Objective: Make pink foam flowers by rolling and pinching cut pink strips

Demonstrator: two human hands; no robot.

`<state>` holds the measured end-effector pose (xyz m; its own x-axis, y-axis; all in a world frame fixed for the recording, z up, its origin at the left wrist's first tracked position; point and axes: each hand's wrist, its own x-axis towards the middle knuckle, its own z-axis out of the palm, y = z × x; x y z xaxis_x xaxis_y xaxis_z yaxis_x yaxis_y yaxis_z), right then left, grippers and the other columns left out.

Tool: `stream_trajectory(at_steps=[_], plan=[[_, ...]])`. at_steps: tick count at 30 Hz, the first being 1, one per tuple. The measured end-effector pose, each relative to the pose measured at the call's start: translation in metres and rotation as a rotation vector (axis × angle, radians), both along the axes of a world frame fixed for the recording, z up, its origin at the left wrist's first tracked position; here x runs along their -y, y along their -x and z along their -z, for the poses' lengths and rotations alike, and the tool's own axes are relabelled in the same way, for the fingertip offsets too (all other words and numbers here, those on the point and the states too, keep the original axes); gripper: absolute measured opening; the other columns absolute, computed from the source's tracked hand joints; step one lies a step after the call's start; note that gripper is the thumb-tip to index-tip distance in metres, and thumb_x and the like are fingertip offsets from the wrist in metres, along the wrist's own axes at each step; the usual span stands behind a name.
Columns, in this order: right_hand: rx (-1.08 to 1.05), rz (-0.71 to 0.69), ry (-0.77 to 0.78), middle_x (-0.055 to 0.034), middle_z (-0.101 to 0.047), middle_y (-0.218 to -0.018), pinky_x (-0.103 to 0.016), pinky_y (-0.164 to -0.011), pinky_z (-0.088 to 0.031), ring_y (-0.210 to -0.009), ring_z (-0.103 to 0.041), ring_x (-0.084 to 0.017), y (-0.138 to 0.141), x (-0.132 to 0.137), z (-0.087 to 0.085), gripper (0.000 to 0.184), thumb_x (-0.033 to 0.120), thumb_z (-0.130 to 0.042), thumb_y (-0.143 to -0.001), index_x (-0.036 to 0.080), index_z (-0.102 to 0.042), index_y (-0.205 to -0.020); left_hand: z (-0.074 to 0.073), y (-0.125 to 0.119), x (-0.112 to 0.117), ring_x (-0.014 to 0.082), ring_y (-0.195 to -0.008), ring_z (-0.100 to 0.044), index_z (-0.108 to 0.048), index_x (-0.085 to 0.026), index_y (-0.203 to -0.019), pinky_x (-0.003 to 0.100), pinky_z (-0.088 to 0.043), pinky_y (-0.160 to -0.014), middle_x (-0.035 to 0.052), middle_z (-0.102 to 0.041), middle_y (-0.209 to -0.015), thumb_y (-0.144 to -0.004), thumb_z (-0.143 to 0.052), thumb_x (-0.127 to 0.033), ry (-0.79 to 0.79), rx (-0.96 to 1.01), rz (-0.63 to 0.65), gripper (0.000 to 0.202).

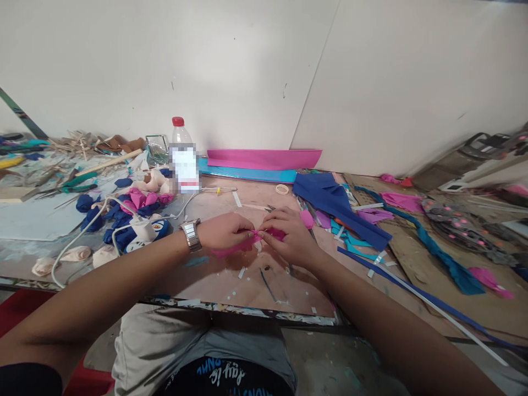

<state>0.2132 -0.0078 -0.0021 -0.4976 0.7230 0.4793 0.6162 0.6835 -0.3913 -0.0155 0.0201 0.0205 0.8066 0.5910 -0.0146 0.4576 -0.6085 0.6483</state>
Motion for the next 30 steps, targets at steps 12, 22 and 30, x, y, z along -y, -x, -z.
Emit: stream_trajectory(at_steps=[12,22,30], plan=[[-0.026,-0.008,-0.087,-0.0032,-0.079,-0.088,-0.047,-0.094,-0.043,-0.094,-0.064,-0.024,0.0016,0.0008,0.0007,0.011,0.033,-0.071,-0.093,0.027,-0.079,-0.089,0.0032,-0.0008,-0.0006,0.0160,-0.073,-0.067,-0.068,-0.015,-0.089,0.026,-0.047,-0.064,0.0059,-0.077,-0.087,-0.098,-0.047,-0.036,0.290,0.109,-0.014,0.031],[0.049,-0.048,-0.198,-0.0009,-0.079,-0.085,-0.048,-0.098,-0.037,-0.094,-0.064,-0.023,0.0010,0.0038,-0.0029,0.013,0.030,-0.068,-0.095,0.029,-0.078,-0.087,0.0000,0.0005,-0.0015,0.0168,-0.078,-0.069,-0.071,-0.014,-0.088,0.026,-0.051,-0.070,0.0068,-0.078,-0.093,-0.093,-0.049,-0.028,0.469,0.167,-0.032,0.026],[0.025,-0.054,-0.214,-0.0014,-0.079,-0.087,-0.044,-0.095,-0.040,-0.091,-0.065,-0.020,0.0027,0.0041,-0.0006,0.009,0.024,-0.068,-0.094,0.026,-0.076,-0.092,0.0009,-0.0001,-0.0036,0.0147,-0.073,-0.063,-0.072,-0.013,-0.091,0.024,-0.046,-0.065,0.0045,-0.075,-0.088,-0.092,-0.050,-0.027,0.375,0.105,-0.010,0.026]])
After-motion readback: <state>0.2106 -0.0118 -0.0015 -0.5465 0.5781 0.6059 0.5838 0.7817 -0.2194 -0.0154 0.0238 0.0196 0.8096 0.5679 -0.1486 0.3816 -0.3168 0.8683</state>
